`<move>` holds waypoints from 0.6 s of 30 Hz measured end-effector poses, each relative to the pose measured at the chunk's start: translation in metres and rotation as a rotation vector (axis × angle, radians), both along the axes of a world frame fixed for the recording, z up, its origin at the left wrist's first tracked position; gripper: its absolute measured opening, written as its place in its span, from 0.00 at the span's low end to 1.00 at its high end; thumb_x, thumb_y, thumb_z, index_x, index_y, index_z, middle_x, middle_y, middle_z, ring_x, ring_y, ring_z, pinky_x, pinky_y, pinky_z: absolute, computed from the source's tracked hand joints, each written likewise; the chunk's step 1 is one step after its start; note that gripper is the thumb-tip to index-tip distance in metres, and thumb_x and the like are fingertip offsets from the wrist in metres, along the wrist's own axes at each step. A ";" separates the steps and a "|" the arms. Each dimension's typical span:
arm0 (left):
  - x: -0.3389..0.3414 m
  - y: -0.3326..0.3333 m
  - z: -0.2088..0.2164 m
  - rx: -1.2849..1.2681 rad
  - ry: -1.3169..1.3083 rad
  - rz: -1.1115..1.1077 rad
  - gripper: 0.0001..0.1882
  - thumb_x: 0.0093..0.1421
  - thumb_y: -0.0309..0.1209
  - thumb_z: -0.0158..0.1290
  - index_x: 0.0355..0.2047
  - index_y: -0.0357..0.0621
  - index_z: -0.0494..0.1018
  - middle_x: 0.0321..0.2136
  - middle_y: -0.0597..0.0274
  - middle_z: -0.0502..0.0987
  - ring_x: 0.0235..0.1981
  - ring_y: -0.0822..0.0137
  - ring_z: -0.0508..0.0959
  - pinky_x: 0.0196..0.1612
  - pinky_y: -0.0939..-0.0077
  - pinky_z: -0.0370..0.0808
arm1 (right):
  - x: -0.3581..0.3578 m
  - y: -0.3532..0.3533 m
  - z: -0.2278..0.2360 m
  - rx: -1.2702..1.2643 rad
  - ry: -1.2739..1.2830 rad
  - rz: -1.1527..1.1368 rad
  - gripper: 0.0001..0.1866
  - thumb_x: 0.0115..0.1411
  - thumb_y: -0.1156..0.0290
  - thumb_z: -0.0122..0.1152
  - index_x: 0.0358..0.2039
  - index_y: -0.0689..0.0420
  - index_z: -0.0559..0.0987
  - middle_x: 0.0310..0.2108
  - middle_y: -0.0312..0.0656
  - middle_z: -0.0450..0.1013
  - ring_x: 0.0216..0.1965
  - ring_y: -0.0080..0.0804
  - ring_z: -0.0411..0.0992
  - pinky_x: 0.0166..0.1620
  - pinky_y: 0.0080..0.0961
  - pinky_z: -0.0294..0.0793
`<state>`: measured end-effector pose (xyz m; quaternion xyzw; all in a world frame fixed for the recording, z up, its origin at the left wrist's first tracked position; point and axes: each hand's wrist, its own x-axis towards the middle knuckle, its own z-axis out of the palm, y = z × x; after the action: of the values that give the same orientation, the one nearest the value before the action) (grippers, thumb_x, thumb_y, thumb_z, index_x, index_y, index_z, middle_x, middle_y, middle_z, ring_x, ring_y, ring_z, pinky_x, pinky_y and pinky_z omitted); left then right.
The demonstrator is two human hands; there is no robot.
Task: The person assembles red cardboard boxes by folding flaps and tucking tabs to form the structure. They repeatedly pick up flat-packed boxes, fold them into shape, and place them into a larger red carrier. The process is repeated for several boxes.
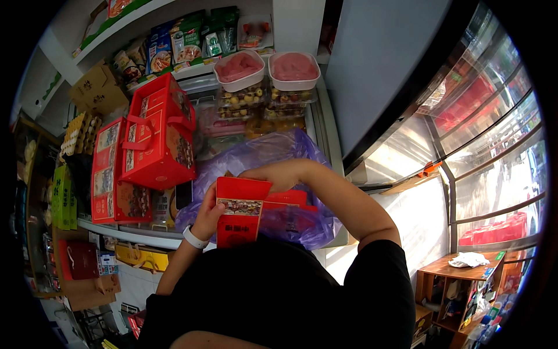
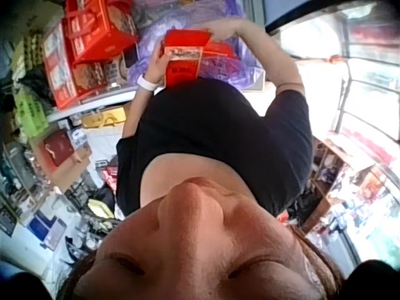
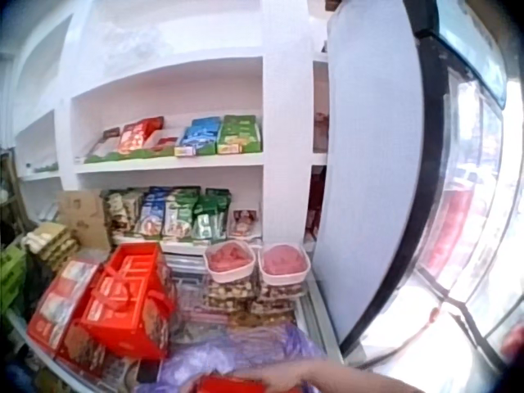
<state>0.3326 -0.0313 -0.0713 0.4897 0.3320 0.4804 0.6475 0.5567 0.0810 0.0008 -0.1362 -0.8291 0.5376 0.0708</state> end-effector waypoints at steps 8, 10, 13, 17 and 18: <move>-0.001 -0.002 -0.004 0.001 -0.034 0.060 0.34 0.62 0.32 0.43 0.63 0.39 0.41 0.58 0.53 0.56 0.59 0.64 0.59 0.59 0.69 0.57 | -0.010 0.006 -0.029 -0.278 -0.191 -0.092 0.20 0.58 0.65 0.55 0.50 0.60 0.71 0.44 0.46 0.71 0.45 0.29 0.69 0.49 0.24 0.67; -0.001 -0.003 -0.002 0.051 0.021 0.064 0.34 0.62 0.32 0.43 0.63 0.40 0.40 0.59 0.53 0.55 0.59 0.64 0.58 0.60 0.68 0.57 | -0.014 0.004 -0.041 -0.032 -0.349 0.015 0.20 0.59 0.63 0.54 0.49 0.60 0.72 0.43 0.44 0.71 0.45 0.28 0.69 0.48 0.23 0.68; -0.002 -0.004 0.000 0.069 0.038 0.121 0.33 0.62 0.32 0.43 0.63 0.41 0.41 0.57 0.54 0.57 0.58 0.65 0.59 0.59 0.69 0.58 | -0.017 0.017 -0.062 -0.155 -0.334 0.058 0.21 0.61 0.62 0.52 0.52 0.59 0.69 0.44 0.42 0.70 0.46 0.26 0.68 0.48 0.25 0.69; -0.006 -0.003 0.002 0.029 -0.061 0.409 0.28 0.64 0.32 0.42 0.61 0.41 0.46 0.54 0.54 0.61 0.53 0.67 0.64 0.56 0.72 0.62 | -0.022 0.000 -0.051 -0.766 0.148 -0.530 0.26 0.63 0.63 0.50 0.58 0.59 0.60 0.49 0.42 0.66 0.46 0.26 0.68 0.49 0.26 0.69; -0.007 0.000 0.000 0.037 -0.061 0.443 0.26 0.64 0.32 0.41 0.60 0.41 0.47 0.53 0.54 0.62 0.52 0.67 0.65 0.55 0.73 0.63 | -0.027 -0.012 -0.058 -0.664 0.220 -0.565 0.25 0.62 0.63 0.51 0.57 0.60 0.61 0.50 0.42 0.65 0.46 0.27 0.68 0.48 0.26 0.69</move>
<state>0.3257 -0.0316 -0.0715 0.4020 0.4028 0.6316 0.5266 0.5297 0.0691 -0.0567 -0.3146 -0.5297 0.7453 0.2549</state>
